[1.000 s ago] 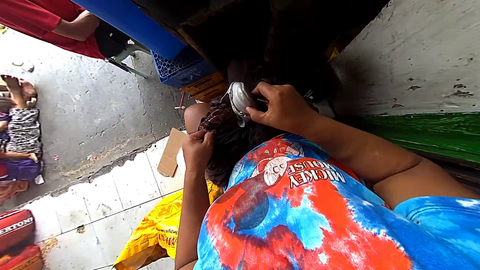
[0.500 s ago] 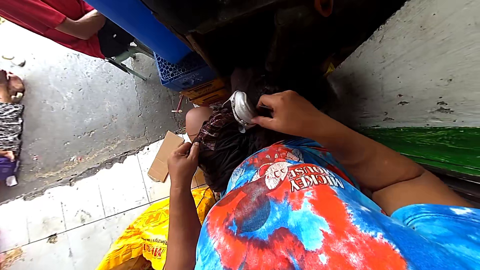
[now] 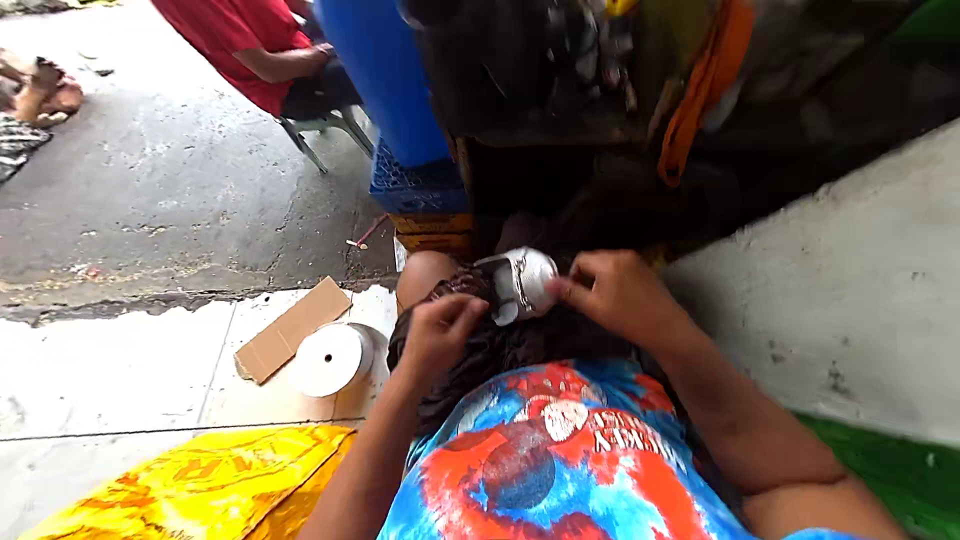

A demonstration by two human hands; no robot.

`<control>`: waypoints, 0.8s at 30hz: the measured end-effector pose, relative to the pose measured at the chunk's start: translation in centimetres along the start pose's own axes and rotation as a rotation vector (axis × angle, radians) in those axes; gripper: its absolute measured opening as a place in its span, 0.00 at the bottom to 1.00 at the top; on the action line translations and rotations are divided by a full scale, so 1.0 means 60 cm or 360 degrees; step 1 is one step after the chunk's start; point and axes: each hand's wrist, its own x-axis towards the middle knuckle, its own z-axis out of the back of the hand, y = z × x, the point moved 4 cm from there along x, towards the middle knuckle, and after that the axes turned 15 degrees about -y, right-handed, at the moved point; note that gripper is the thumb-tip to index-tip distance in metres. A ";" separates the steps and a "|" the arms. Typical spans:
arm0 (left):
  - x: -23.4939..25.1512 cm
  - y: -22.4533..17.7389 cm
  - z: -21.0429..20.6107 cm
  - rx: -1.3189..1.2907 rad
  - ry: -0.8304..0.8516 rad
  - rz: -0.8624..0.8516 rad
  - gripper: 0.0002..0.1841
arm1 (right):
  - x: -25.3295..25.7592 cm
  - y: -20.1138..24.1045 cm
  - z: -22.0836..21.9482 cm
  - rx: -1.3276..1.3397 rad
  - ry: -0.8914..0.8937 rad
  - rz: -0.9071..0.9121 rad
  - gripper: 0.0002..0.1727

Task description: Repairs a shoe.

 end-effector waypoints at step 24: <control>-0.013 0.054 0.117 0.0285 -0.0467 0.0337 0.17 | 0.007 0.010 -0.040 -0.0235 -0.0511 0.0512 0.30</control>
